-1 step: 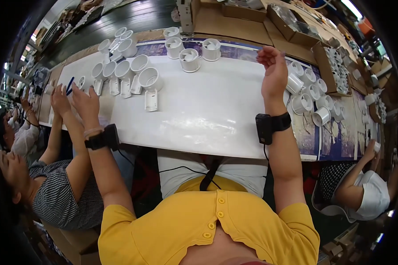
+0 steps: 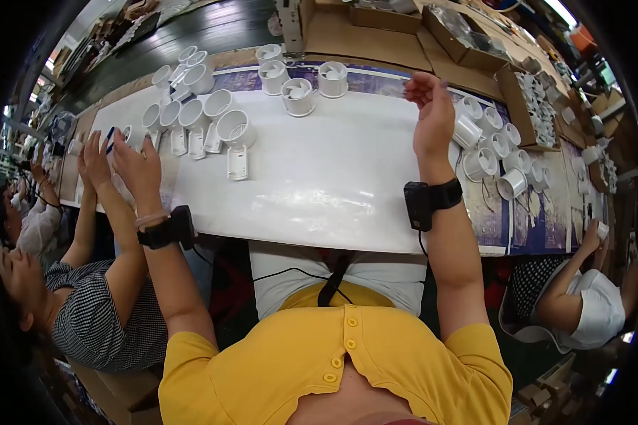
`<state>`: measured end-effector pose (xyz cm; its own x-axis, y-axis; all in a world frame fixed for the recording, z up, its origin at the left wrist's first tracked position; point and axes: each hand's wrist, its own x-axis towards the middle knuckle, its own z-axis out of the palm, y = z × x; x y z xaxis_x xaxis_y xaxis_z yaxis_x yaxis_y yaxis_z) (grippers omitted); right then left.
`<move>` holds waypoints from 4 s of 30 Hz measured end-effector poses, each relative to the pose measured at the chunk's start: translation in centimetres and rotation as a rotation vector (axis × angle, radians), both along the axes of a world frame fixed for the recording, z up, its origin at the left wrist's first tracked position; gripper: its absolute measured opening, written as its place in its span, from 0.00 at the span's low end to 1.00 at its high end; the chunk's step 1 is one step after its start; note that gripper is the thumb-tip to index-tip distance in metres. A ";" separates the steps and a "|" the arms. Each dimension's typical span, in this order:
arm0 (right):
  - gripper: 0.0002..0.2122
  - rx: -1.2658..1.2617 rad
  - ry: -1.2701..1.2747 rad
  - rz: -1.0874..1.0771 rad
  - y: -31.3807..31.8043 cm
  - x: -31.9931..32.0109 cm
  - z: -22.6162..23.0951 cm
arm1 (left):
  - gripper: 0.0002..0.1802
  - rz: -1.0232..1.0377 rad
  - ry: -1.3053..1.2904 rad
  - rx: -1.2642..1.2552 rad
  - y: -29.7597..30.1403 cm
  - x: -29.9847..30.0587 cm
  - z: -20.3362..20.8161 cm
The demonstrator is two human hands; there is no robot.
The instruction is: The person assembles a fan by threading wires through a white plastic housing, inserting the fan motor, and snapping a cover onto the housing. After completing the assembly, the person sets it aside and repeats the process with new components.
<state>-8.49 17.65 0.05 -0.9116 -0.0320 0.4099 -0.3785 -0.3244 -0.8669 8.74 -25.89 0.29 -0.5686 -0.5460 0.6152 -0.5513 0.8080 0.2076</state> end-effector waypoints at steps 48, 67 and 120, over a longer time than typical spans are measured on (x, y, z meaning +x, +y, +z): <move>0.32 0.358 -0.365 -0.192 22.4 -5.5 -2.1 | 0.31 -1.319 -0.262 -0.114 43.5 -14.1 -0.9; 0.37 0.858 -0.123 0.327 1.2 -7.9 -1.3 | 0.24 -0.887 -0.293 -0.113 24.5 -11.7 -1.1; 0.36 1.105 -0.359 -0.897 35.8 -3.8 -3.1 | 0.17 -1.011 0.020 0.381 20.1 1.6 -1.7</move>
